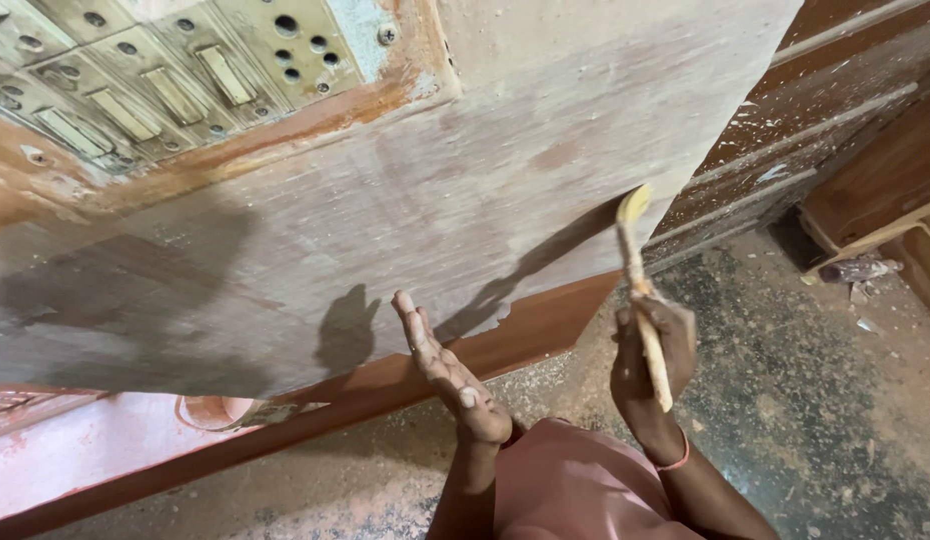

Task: The person paints a wall with white paint using a paintbrush. They repeatedly dip the brush into a bucket of paint and apply it to the wall surface in broad strokes.

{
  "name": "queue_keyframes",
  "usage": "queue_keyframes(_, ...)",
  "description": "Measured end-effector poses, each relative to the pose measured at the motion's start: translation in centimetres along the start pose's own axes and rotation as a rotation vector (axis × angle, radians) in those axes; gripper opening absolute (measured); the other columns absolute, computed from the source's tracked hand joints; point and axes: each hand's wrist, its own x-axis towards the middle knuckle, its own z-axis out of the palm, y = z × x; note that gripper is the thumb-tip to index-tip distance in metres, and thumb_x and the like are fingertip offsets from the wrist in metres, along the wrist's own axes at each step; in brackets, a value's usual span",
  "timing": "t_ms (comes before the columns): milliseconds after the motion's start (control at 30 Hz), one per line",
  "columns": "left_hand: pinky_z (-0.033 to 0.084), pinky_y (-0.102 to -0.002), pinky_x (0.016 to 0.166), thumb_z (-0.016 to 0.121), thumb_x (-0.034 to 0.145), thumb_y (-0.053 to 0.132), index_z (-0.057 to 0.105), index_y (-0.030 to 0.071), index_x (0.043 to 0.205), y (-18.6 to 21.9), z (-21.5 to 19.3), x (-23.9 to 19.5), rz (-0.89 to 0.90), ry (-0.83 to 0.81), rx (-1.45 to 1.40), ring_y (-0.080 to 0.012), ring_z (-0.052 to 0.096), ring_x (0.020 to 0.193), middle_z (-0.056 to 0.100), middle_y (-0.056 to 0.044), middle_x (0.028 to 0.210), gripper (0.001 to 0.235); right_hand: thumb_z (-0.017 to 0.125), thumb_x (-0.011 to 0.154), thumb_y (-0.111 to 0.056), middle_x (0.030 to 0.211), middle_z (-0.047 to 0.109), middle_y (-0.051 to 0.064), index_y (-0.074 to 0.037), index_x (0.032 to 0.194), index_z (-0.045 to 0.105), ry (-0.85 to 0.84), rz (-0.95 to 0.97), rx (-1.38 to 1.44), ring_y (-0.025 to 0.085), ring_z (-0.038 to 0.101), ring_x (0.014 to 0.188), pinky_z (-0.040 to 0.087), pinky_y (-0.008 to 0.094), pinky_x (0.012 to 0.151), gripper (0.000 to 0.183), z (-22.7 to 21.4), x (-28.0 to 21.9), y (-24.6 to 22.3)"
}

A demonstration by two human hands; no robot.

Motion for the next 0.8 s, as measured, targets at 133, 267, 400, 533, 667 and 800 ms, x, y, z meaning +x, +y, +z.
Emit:
queue_keyframes(133, 0.011, -0.05, 0.138, 0.031, 0.11, 0.06, 0.014, 0.01, 0.169, -0.3, 0.4, 0.0, 0.001, 0.016, -0.026, -0.0302, 0.009, 0.165, 0.011, -0.015, 0.179, 0.079, 0.066, 0.105, -0.014, 0.096, 0.064, 0.01, 0.0, 0.112, 0.066, -0.059, 0.017, 0.172, 0.011, 0.065, 0.068, 0.054, 0.023, 0.051, 0.015, -0.9, -0.8, -0.7)
queue_keyframes(267, 0.011, -0.05, 0.138, 0.03, 0.111, 0.061, 0.012, 0.011, 0.169, -0.5, 0.8, 0.0, 0.011, 0.005, -0.034, -0.0301, 0.009, 0.166, 0.011, -0.014, 0.18, 0.079, 0.063, 0.109, -0.011, 0.095, 0.065, 0.011, -0.003, 0.114, 0.064, 0.135, 0.025, 0.246, 0.009, 0.066, 0.064, 0.053, 0.022, 0.051, 0.01, -1.8, 0.0, -0.3)
queue_keyframes(400, 0.01, -0.051, 0.137, 0.032, 0.11, 0.061, 0.014, 0.01, 0.169, -0.3, 1.2, -0.1, -0.002, 0.01, -0.044, -0.0309, 0.01, 0.168, 0.012, -0.015, 0.179, 0.08, 0.059, 0.115, -0.014, 0.093, 0.066, 0.009, -0.003, 0.125, 0.059, 0.27, 0.13, 0.166, 0.009, 0.065, 0.061, 0.055, 0.022, 0.049, 0.015, -2.2, 1.9, 0.6)
queue_keyframes(533, 0.01, -0.051, 0.138, 0.032, 0.11, 0.062, 0.016, 0.011, 0.169, -0.1, 1.4, -0.1, -0.014, -0.003, -0.057, -0.0299, 0.01, 0.165, 0.013, -0.015, 0.179, 0.08, 0.06, 0.113, -0.017, 0.088, 0.067, 0.009, -0.003, 0.12, 0.064, 0.216, 0.121, 0.082, 0.01, 0.064, 0.061, 0.053, 0.023, 0.049, 0.016, -1.2, 3.3, 0.9)
queue_keyframes(667, 0.011, -0.051, 0.137, 0.033, 0.111, 0.061, 0.018, 0.011, 0.168, -0.4, 1.9, -0.4, -0.014, -0.007, -0.089, -0.0308, 0.01, 0.166, 0.013, -0.016, 0.179, 0.078, 0.062, 0.11, -0.02, 0.097, 0.066, 0.012, -0.003, 0.111, 0.069, 0.114, 0.036, 0.065, 0.01, 0.066, 0.067, 0.054, 0.024, 0.053, 0.018, 0.0, 2.1, 0.2)
queue_keyframes(800, 0.014, -0.052, 0.136, 0.034, 0.11, 0.061, 0.021, 0.011, 0.168, -0.7, 2.4, -0.7, -0.014, -0.016, -0.079, -0.0339, 0.013, 0.168, 0.016, -0.018, 0.178, 0.078, 0.065, 0.106, -0.025, 0.097, 0.066, 0.012, 0.0, 0.11, 0.068, 0.007, 0.066, 0.27, 0.011, 0.065, 0.068, 0.057, 0.025, 0.051, 0.026, -2.0, 0.5, -0.5)
